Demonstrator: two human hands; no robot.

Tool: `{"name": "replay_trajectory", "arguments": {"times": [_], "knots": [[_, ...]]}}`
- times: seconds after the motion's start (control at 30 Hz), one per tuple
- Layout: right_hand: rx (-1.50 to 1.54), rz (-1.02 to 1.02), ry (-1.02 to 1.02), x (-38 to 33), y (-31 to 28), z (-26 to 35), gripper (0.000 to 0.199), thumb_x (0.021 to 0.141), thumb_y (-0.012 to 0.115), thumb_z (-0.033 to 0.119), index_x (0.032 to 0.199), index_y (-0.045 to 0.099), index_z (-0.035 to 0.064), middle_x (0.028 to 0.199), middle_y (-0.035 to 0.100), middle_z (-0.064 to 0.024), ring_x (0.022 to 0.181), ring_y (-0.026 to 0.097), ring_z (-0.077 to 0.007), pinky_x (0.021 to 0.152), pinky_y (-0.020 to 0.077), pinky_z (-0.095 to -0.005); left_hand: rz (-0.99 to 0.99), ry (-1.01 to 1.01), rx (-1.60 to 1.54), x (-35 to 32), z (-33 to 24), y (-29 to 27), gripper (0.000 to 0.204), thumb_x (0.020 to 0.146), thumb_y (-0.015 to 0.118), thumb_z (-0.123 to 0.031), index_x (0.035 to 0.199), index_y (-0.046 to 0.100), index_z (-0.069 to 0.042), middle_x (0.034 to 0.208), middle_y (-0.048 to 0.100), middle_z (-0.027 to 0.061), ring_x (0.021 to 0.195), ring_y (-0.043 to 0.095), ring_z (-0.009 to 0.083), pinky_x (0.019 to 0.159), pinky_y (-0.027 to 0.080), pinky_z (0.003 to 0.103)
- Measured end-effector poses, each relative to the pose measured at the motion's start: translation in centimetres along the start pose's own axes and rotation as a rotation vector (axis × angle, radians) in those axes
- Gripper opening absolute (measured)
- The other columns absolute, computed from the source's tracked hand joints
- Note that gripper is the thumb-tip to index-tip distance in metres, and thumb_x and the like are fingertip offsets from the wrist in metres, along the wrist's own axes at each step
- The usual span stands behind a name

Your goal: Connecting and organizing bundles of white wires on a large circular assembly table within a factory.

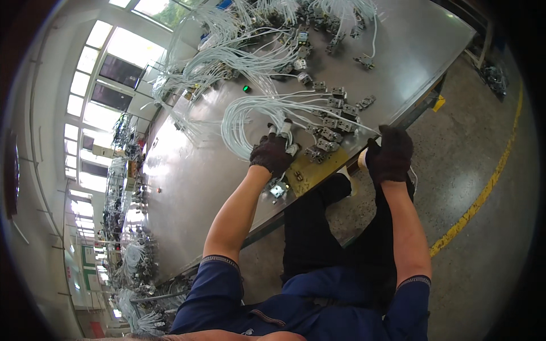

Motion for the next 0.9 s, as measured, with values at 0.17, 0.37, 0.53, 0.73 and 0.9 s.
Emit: {"name": "replay_trajectory", "arguments": {"times": [0.17,0.37,0.53,0.73,0.9], "knots": [[0.194,0.211,0.104,1.5,0.8,0.6,0.029,0.088,0.073,0.021,0.112,0.068,0.0069,0.107,0.068,-0.0168,0.106,0.065,-0.0401,0.091,0.0525,-0.0473,0.004,0.004,-0.005,-0.1,0.0,0.1,0.077,0.095,0.058,-0.051,0.162,0.03,-0.026,0.161,0.037,0.025,0.133,0.052,0.0452,0.104,0.046,0.058],[0.502,0.528,0.395,0.6,1.3,-1.3,0.025,0.096,0.065,0.027,0.107,0.07,0.0041,0.104,0.07,-0.0206,0.101,0.068,-0.0388,0.089,0.0529,-0.0444,0.038,-0.01,-0.03,-0.2,-0.3,-0.5,0.076,0.097,0.057,-0.051,0.161,0.028,-0.021,0.16,0.036,0.0271,0.136,0.049,0.0474,0.108,0.045,0.057],[0.342,0.355,0.439,0.6,-1.7,-10.3,0.023,0.1,0.065,0.026,0.108,0.072,0.0051,0.1,0.073,-0.0187,0.093,0.072,-0.0284,0.082,0.0539,-0.0384,0.133,-0.032,0.065,-0.1,0.1,-0.5,0.073,0.099,0.054,-0.051,0.162,0.029,-0.024,0.164,0.031,0.0242,0.143,0.042,0.0454,0.113,0.04,0.057],[-0.082,0.173,0.286,3.7,-8.4,-19.7,0.028,0.1,0.065,0.033,0.113,0.072,0.0086,0.112,0.072,-0.0182,0.106,0.07,-0.037,0.086,0.0535,-0.0405,0.09,0.002,0.158,-0.4,0.0,0.0,0.075,0.098,0.054,-0.051,0.164,0.024,-0.035,0.168,0.026,0.0221,0.143,0.042,0.0451,0.114,0.032,0.067],[-0.133,0.197,0.185,12.0,-10.4,-17.2,0.031,0.102,0.063,0.034,0.115,0.071,0.007,0.117,0.071,-0.0167,0.11,0.067,-0.0375,0.09,0.0527,-0.0395,0.103,0.005,0.134,-0.4,0.4,0.1,0.068,0.095,0.056,-0.044,0.158,0.036,-0.027,0.161,0.036,0.0185,0.14,0.044,0.0425,0.112,0.035,0.066]]}}
Point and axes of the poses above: each hand's wrist, its own x-axis towards the middle knuckle, its own y-axis out of the palm, z = x × y, the point moved 2 cm from there along x, towards the middle knuckle
